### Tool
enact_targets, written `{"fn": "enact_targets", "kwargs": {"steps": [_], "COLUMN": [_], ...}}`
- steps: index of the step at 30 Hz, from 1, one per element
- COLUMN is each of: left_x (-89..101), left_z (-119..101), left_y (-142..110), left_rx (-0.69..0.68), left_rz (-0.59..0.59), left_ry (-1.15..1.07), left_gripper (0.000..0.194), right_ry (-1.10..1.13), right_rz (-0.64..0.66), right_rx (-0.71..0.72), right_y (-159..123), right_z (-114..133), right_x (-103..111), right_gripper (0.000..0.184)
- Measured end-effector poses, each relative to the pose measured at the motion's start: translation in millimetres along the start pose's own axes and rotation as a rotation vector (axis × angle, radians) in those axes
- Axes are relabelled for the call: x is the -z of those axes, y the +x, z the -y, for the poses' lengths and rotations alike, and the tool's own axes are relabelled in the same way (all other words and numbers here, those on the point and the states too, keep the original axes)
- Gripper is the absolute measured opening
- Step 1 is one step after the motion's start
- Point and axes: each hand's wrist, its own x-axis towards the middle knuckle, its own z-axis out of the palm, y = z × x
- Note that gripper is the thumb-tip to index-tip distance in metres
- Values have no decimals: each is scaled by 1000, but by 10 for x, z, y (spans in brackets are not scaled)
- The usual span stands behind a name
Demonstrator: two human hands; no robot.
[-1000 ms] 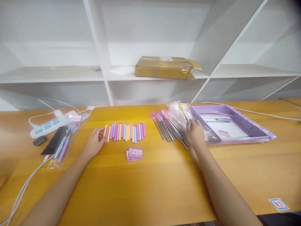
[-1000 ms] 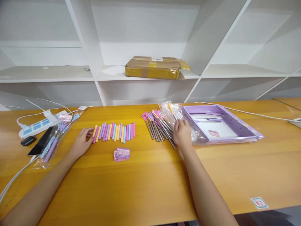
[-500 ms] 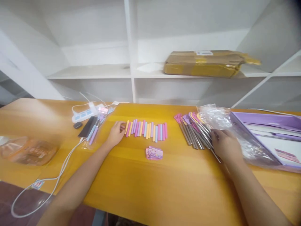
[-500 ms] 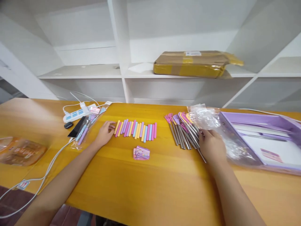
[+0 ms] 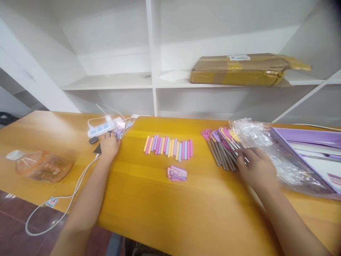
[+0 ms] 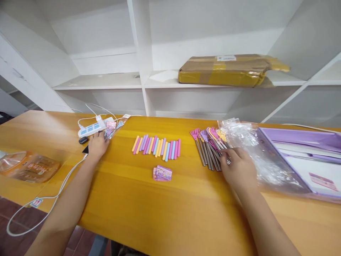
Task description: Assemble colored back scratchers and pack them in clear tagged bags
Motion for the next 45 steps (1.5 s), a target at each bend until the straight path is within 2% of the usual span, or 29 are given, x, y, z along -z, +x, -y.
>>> {"fn": "enact_targets", "kwargs": {"steps": [4,7,10,12,13,15,17,20,22,24,26,28,31,33,37,45], "left_x": [82,170,280,343,363,374,353,280,204,108,11,-61,-91,-70,-25,-43], "left_z": [46,-33,-278,-544,-699,-1019,-1304,-1567,-1619,-1603,-1556,-1508,-1466,-1461,-1464,-1451], "left_y": [50,96,1,-235,-408,-827,-1260,-1749,-1917,-1967,-1937,-1867,-1766,-1722,-1688,-1751], "left_rx": [58,73,-18,-158,-255,-483,-616,-738,-688,-517,-334,-237,-208,-188,-159,-158], "left_rz": [-1,0,43,145,229,555,858,1163,1353,1539,1671,1720,1725,1745,1790,1729], "left_ry": [38,6,-74,-160,-217,-468,-614,-769,-904,-1049,-1155,-1229,-1310,-1348,-1371,-1306], "left_gripper": [45,48,52,50,49,52,51,42,31,24,30,39,46,54,100,108], "right_ry": [72,115,221,381,493,753,956,1053,1085,1107,1077,1007,935,926,888,644], "right_rz": [-8,-18,-14,68,136,306,457,548,566,551,503,484,496,468,452,273], "right_rx": [22,9,-20,-49,-61,-61,-47,-33,-22,-39,-76,-52,45,61,82,125], "right_y": [-2,-5,-23,-59,-90,-176,-288,-455,-530,-556,-537,-495,-445,-440,-479,-580], "right_z": [109,161,291,467,584,859,1149,1504,1635,1677,1653,1603,1549,1544,1575,1676], "right_x": [11,25,66,111,135,173,181,128,80,60,84,138,196,195,151,121], "right_gripper": [26,26,26,25,28,48,59,39,28,24,22,27,43,44,43,33]}}
